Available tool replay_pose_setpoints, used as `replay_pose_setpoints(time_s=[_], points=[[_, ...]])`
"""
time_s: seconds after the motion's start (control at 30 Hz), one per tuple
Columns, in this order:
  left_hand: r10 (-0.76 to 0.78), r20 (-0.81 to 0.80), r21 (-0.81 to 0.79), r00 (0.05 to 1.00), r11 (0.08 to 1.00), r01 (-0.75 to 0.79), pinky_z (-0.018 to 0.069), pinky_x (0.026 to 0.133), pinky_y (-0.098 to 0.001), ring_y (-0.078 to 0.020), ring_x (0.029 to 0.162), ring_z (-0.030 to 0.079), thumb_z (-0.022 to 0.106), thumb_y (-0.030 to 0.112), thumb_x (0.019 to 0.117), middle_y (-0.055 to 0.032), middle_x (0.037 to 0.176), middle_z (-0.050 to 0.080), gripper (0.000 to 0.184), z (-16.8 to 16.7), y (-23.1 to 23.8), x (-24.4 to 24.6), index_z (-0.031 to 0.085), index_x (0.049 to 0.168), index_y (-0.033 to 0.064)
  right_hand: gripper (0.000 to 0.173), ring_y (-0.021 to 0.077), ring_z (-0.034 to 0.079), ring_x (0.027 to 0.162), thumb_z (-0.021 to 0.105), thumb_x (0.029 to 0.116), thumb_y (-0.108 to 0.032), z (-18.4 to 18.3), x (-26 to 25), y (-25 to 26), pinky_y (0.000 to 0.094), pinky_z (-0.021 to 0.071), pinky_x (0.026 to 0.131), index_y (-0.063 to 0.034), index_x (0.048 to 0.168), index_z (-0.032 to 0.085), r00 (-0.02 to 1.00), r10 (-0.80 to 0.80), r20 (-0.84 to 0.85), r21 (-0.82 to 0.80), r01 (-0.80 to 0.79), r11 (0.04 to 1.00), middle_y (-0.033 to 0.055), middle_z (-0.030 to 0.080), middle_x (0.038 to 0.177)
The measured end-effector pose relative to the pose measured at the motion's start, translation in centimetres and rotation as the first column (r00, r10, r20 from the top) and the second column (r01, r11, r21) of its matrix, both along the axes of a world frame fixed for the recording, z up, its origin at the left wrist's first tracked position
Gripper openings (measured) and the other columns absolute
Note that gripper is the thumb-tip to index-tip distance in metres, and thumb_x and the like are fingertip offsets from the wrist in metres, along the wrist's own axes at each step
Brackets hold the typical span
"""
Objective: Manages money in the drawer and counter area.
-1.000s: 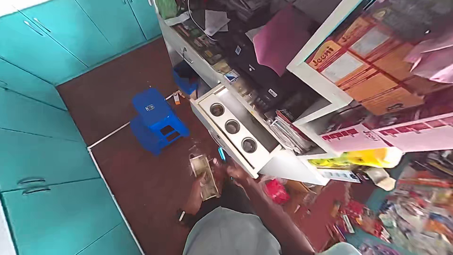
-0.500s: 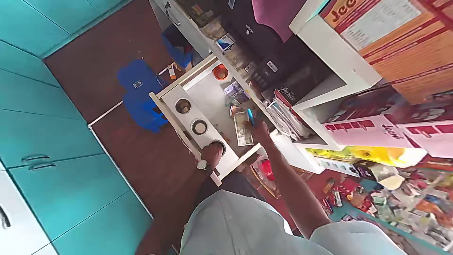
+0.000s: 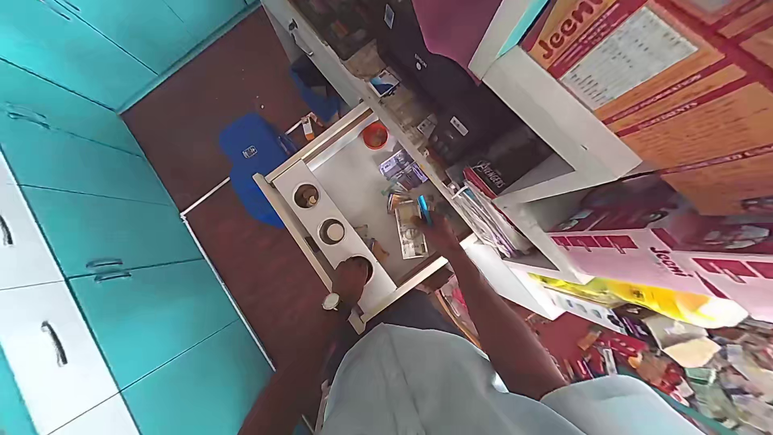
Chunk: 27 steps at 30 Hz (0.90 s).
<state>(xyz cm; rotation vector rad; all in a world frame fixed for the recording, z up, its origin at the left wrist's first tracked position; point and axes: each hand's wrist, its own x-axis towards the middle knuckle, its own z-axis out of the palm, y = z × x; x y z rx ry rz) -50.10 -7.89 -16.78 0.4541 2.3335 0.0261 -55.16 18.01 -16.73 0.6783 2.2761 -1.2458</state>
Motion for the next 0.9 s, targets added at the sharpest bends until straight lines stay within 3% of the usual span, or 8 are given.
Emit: replay_pose_setpoints(time_s=[0.1,0.2,0.3,0.37,0.43,0.53,0.63,0.9], points=[[0.395,-0.037,0.387,0.918,0.853,-0.351,0.0486,0.107,-0.0503,-0.0325,0.122,0.064,0.052,0.011,0.1026,-0.0173,0.127,0.069,0.031,0.9,-2.6,0.5,0.07,0.128,0.0059,0.043,0.0355,0.063,0.089,0.062,0.1028,-0.037,-0.1,-0.1,0.7,0.0569,0.0498,0.084,0.0027,0.118,0.065,0.999,0.021,-0.029,0.017,-0.021,1.0,0.0227,0.066,0.097],[0.731,0.416,0.603,0.541,0.223,-0.766,0.059,0.09,-0.0337,-0.0153,0.095,0.07,0.052,0.008,0.1051,-0.0125,0.109,0.072,0.026,1.9,-5.3,1.5,0.067,0.124,-0.0025,0.046,0.0399,0.064,0.09,0.063,0.1014,-0.041,-0.7,0.1,0.7,0.0631,0.0502,0.082,0.0006,0.12,0.065,0.998,0.027,-0.056,0.016,-0.026,1.0,0.0247,0.066,0.099],[0.522,0.816,0.498,0.246,-0.42,-0.759,0.0591,0.078,-0.0327,-0.0149,0.078,0.068,0.036,0.005,0.1031,-0.0064,0.09,0.07,0.031,0.5,-6.1,3.1,0.066,0.1,0.0005,0.045,0.0386,0.062,0.083,0.064,0.1011,-0.04,-0.7,-0.3,0.7,0.0624,0.0489,0.077,0.0032,0.113,0.066,0.999,0.006,-0.054,-0.001,-0.006,1.0,0.0238,0.065,0.093],[0.46,0.873,0.41,0.161,-0.516,-0.752,0.0569,0.072,-0.0308,-0.0133,0.072,0.064,0.03,0.016,0.106,-0.0028,0.08,0.067,0.04,0.1,-5.6,3.3,0.063,0.087,0.0068,0.044,0.0343,0.06,0.076,0.065,0.1006,-0.042,-1.1,-0.3,0.8,0.0586,0.0486,0.071,0.0021,0.107,0.066,0.998,0.009,-0.057,-0.002,-0.009,1.0,0.0202,0.063,0.086],[0.7,0.66,0.507,0.273,-0.146,-0.85,0.0502,0.064,-0.0247,-0.0085,0.065,0.056,0.04,0.019,0.1097,-0.0002,0.072,0.058,0.036,0.9,-4.4,2.5,0.06,0.083,0.0063,0.043,0.0316,0.057,0.072,0.064,0.1006,-0.042,-1.2,-0.2,0.8,0.0561,0.0473,0.068,0.0011,0.104,0.065,0.999,0.007,-0.049,-0.029,-0.008,1.0,0.018,0.06,0.083],[0.477,0.186,0.17,0.859,0.845,-0.507,0.0537,0.099,-0.0508,-0.0278,0.111,0.069,0.045,0.041,0.1085,-0.0138,0.116,0.072,0.042,3.0,-2.0,0.2,0.068,0.127,0.0121,0.044,0.0304,0.057,0.072,0.064,0.1008,-0.043,-1.2,-0.3,0.6,0.0546,0.0476,0.068,0.0005,0.104,0.066,0.999,0.02,-0.028,-0.029,-0.021,0.999,0.0171,0.06,0.082],[0.251,0.15,-0.132,0.956,0.964,-0.233,0.0514,0.092,-0.066,-0.0434,0.118,0.064,0.049,0.023,0.1051,-0.0208,0.128,0.067,0.034,1.9,1.0,-0.5,0.064,0.133,0.0117,0.043,0.0299,0.058,0.073,0.062,0.1024,-0.041,-0.7,-0.5,0.6,0.0535,0.0481,0.07,0.0015,0.104,0.066,0.998,0.062,-0.019,0.01,-0.062,0.998,0.017,0.061,0.082],[0.218,0.129,-0.147,0.967,0.969,-0.199,0.0513,0.095,-0.064,-0.042,0.121,0.063,0.051,0.013,0.1021,-0.0197,0.13,0.066,0.032,0.3,1.3,-0.2,0.067,0.129,0.0096,0.039,0.0276,0.057,0.076,0.064,0.1016,-0.036,-0.6,-0.1,1.3,0.0506,0.0481,0.075,0.0027,0.104,0.066,1.0,0.016,-0.025,-0.012,-0.016,1.0,0.0164,0.061,0.085]])
